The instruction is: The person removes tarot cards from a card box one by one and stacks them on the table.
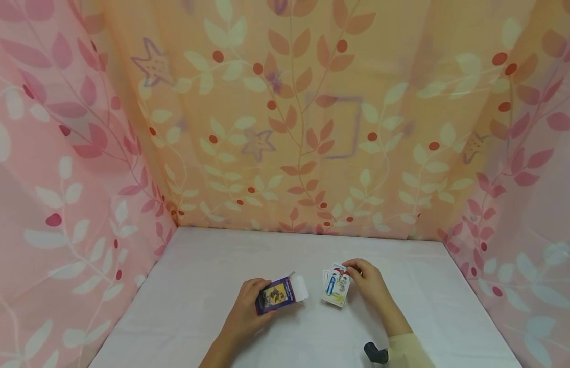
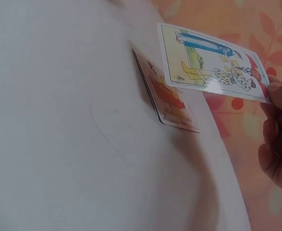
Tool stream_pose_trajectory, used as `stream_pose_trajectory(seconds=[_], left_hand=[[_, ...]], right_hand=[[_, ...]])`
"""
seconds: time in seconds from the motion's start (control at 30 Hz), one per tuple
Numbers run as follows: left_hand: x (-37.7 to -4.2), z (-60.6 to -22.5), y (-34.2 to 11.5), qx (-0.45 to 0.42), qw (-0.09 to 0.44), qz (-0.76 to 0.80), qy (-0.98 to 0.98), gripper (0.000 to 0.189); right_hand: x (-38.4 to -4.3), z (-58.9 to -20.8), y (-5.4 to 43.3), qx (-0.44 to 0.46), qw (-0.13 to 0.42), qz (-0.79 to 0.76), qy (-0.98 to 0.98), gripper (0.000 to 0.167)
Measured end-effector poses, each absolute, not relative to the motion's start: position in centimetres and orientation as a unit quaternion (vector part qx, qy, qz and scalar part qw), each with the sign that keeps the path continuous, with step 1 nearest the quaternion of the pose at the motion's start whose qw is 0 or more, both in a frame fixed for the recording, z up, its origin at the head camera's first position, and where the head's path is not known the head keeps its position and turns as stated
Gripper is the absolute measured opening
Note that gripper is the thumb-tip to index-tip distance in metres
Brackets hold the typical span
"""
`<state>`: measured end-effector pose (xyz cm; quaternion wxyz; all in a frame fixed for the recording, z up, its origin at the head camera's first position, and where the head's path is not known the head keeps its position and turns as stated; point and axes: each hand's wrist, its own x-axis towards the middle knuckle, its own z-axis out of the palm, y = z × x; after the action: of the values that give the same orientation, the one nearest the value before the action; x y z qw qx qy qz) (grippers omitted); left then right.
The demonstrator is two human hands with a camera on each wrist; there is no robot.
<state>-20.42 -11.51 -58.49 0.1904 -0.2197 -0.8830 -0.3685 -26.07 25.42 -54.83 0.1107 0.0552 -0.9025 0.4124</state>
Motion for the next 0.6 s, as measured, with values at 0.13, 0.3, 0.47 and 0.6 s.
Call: stream_pose_trajectory(seconds=[0.13,0.3,0.47,0.6], left_hand=[[-20.4,-58.5,-11.6,-0.219,0.19,-0.371,-0.882,0.08],[-20.5,-58.6,-11.5,-0.219,0.189,-0.372,-0.882,0.08],[-20.5,-58.6,-11.6,-0.218,0.188,-0.369,-0.884,0.08],[-20.5,-58.6,-11.6,-0.218,0.189,-0.37,-0.883,0.081]], right_hand=[[-26.9,-55.2,25.6,0.06,0.093,0.411,-0.905,0.013],[-27.8,-55.7,25.7,0.064,0.059,0.413,-0.906,0.013],[-28.5,-55.9,25.7,0.065,0.038,0.411,-0.909,0.013],[-29.0,-56.0,25.7,0.063,0.028,0.408,-0.91,0.014]])
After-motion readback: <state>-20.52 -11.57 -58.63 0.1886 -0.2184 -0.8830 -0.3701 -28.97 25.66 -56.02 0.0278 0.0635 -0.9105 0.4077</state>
